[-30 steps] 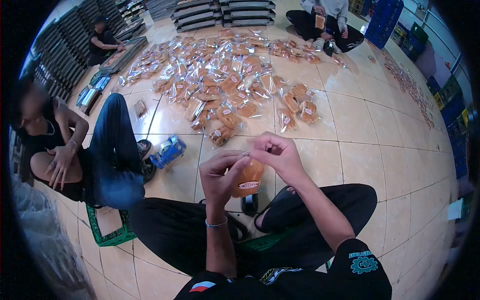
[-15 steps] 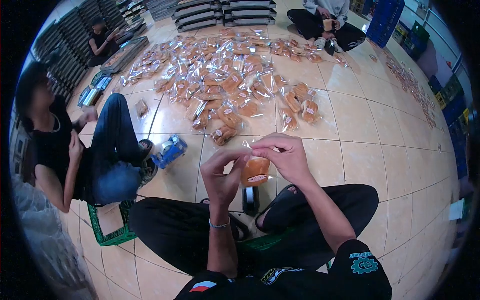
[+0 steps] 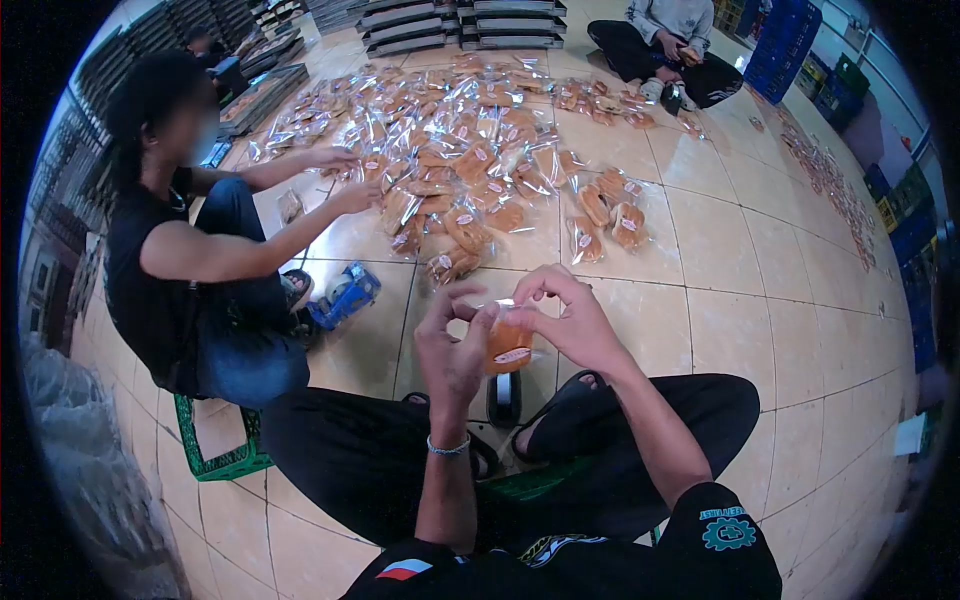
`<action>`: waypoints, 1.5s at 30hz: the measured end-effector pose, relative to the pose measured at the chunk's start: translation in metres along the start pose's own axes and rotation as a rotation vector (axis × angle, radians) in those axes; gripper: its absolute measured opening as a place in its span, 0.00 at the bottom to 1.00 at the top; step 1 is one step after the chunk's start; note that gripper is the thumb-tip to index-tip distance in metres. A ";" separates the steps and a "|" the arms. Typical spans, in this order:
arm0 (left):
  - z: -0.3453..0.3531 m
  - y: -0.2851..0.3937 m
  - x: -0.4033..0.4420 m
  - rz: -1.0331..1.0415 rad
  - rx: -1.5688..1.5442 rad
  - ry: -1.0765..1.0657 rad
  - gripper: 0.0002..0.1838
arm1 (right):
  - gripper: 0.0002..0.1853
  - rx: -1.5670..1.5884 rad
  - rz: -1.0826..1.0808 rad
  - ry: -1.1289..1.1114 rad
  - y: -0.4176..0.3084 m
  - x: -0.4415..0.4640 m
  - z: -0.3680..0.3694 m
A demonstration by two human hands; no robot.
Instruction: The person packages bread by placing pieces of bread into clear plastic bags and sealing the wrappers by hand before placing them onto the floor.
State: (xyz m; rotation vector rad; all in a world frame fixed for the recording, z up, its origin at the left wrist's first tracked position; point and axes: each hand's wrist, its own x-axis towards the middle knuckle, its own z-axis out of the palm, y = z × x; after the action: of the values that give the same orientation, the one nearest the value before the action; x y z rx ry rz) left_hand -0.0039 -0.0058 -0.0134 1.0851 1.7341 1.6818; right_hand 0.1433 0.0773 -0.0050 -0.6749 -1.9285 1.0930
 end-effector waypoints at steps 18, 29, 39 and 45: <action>0.010 -0.005 -0.003 0.424 0.590 0.021 0.08 | 0.06 -0.682 -0.196 0.026 -0.003 -0.004 0.002; -0.003 -0.068 0.011 -0.189 -0.355 -0.359 0.09 | 0.11 -0.170 0.085 -0.199 0.043 0.013 -0.030; -0.018 -0.052 0.019 -0.413 -0.657 -0.049 0.08 | 0.18 -0.167 -0.084 0.005 0.005 0.013 -0.013; -0.018 -0.059 0.018 -0.315 -0.614 -0.143 0.05 | 0.24 -0.339 -0.090 -0.334 0.001 0.005 -0.002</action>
State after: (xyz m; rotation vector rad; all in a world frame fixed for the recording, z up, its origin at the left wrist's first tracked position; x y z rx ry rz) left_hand -0.0408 0.0023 -0.0657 0.5951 1.1063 1.7098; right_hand 0.1423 0.0827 -0.0034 -0.6053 -2.4422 0.8705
